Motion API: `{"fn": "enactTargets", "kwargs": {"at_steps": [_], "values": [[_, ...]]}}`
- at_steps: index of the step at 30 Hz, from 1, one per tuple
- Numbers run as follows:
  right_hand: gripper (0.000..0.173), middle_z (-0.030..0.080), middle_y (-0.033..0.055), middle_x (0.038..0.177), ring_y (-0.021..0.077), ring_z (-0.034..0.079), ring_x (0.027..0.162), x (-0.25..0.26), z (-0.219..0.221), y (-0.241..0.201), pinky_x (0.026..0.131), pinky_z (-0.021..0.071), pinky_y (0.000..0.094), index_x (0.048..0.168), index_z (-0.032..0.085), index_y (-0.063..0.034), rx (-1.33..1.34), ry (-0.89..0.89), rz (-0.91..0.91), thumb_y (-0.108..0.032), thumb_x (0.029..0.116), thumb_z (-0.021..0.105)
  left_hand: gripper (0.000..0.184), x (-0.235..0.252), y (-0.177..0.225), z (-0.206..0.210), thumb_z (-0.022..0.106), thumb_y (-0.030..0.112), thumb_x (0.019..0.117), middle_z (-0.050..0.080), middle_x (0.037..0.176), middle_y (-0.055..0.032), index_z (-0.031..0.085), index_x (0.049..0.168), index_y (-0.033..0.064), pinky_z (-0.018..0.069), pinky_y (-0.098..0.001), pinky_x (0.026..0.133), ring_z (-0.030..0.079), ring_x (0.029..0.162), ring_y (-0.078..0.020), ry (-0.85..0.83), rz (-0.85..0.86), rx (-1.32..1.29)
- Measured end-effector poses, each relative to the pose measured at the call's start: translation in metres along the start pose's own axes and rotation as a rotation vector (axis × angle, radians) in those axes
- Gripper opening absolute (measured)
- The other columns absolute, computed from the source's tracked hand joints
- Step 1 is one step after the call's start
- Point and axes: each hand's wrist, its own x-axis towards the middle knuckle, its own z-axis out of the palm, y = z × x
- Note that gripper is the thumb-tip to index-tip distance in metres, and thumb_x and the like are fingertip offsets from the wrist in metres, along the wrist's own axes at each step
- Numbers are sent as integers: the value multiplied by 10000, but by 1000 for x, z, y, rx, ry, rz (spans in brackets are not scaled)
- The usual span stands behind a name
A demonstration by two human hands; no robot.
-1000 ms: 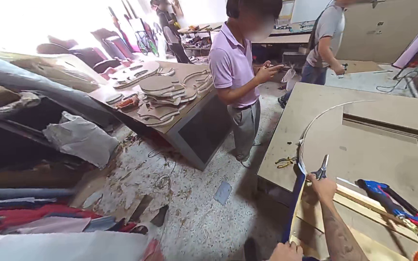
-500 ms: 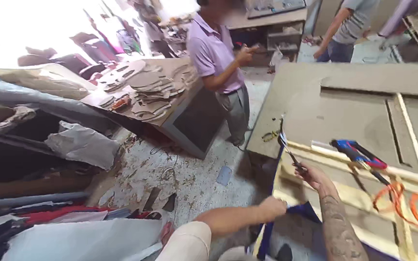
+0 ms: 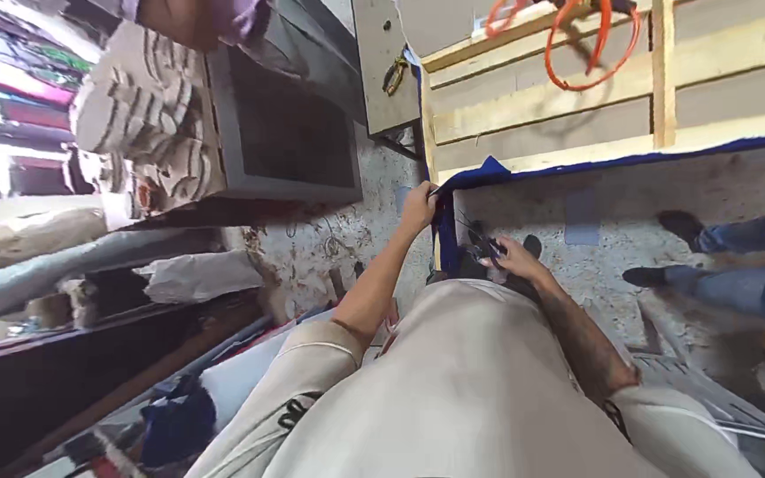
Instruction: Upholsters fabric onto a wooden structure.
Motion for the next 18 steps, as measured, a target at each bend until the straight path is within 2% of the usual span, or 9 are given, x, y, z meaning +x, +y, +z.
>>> {"fn": "enactTargets", "kwargs": {"at_steps": [3, 6, 10, 18], "values": [[697, 633, 152, 1195, 241, 616, 1085, 47, -3, 6, 955, 516, 446, 1092, 652, -12, 70, 4, -72, -582, 737, 839, 247, -7, -9, -3, 557, 204, 1053, 731, 1045, -142, 675, 1181, 28, 577, -506, 919, 719, 969, -248, 1, 75, -82], [713, 640, 133, 1200, 225, 619, 1070, 75, -6, 5, 957, 510, 444, 1116, 661, -22, 99, 4, -58, -600, 736, 836, 243, -7, -13, -6, 573, 222, 1052, 730, 1011, -120, 681, 1154, 29, 584, -480, 892, 715, 929, -217, -5, 55, -158], [695, 649, 104, 1144, 193, 624, 1017, 81, -1, 9, 912, 528, 425, 1085, 665, -37, 175, 6, -70, -593, 713, 853, 228, -8, -20, 0, 580, 187, 1045, 735, 1049, -107, 676, 1184, 34, 591, -451, 903, 717, 953, -193, 9, -3, -292], [710, 608, 133, 1253, 188, 591, 1130, 78, -11, -1, 978, 505, 382, 1127, 632, -20, 73, -8, -121, -546, 711, 865, 210, -27, -21, 15, 593, 139, 1027, 734, 1037, -122, 684, 1158, 3, 591, -417, 920, 715, 969, -189, 76, -71, -479]]}}
